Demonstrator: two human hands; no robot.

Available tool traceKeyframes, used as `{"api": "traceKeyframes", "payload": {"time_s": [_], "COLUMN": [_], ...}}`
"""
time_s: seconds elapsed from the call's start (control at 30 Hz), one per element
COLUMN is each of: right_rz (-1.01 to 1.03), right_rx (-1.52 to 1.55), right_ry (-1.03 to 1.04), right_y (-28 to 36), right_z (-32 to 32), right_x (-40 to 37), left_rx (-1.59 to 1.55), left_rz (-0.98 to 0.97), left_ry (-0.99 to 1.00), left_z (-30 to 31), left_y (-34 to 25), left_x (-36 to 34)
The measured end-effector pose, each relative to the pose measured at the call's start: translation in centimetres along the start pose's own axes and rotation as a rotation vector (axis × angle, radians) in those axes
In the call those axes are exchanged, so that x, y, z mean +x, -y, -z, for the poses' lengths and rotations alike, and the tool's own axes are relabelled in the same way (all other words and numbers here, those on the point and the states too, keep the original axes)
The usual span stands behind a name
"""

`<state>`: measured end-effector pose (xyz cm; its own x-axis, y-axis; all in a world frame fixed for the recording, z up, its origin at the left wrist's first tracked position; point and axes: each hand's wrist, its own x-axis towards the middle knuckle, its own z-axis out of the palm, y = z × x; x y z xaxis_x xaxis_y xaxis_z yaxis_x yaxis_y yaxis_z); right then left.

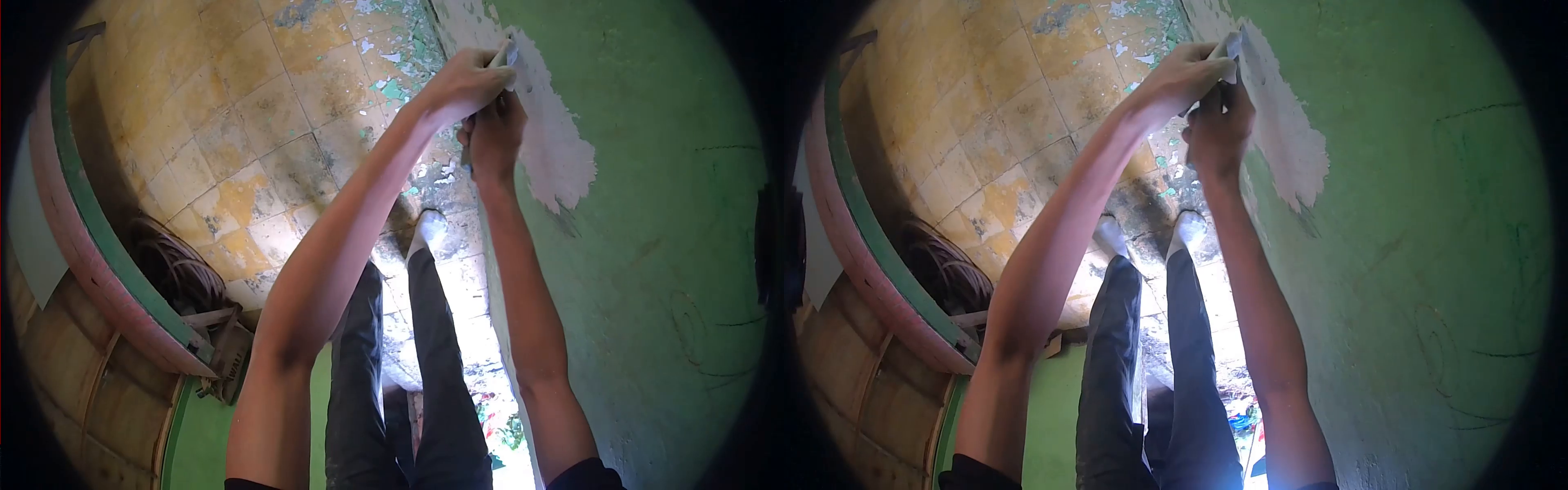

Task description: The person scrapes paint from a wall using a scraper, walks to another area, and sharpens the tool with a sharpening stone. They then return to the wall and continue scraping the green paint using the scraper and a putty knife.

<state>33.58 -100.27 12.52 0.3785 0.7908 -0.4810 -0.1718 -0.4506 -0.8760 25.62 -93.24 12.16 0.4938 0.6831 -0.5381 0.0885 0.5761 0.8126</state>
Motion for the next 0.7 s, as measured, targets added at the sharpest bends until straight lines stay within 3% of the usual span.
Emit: {"api": "traceKeyframes", "payload": {"time_s": [0.1, 0.2, 0.3, 0.33, 0.4, 0.5, 0.6, 0.7], "right_rz": [0.033, 0.003, -0.005, -0.006, 0.041, 0.003, -0.227, -0.188], "right_rx": [0.051, -0.163, -0.113, -0.076, -0.012, 0.058, -0.082, -0.090], "right_ry": [-0.036, 0.061, 0.068, 0.080, 0.014, -0.100, -0.150, -0.080], "right_y": [1.3, 2.9, 2.4, 2.0, 1.1, 0.8, 1.0, 1.9], "right_z": [0.6, 3.7, 2.5, 1.6, 0.7, 2.6, 7.3, 10.8], "right_x": [-2.5, -3.8, -0.4, 0.1, -1.5, -7.7, -13.4, -15.6], "left_rx": [-0.007, -0.034, 0.054, 0.163, 0.013, -0.205, 0.025, 0.070], "left_rz": [-0.017, 0.018, 0.063, 0.011, -0.230, -0.153, -0.131, -0.068], "left_ry": [0.023, 0.132, -0.026, -0.045, -0.005, -0.049, -0.026, 0.117], "left_z": [-1.3, -2.5, -0.7, 0.1, 1.4, -0.5, -3.5, -7.4], "left_y": [-1.5, -0.8, -3.1, -3.0, -0.5, -0.6, 1.9, 2.3], "left_x": [-2.2, -3.3, -1.5, -0.7, 1.3, -3.2, -8.6, -13.0]}}
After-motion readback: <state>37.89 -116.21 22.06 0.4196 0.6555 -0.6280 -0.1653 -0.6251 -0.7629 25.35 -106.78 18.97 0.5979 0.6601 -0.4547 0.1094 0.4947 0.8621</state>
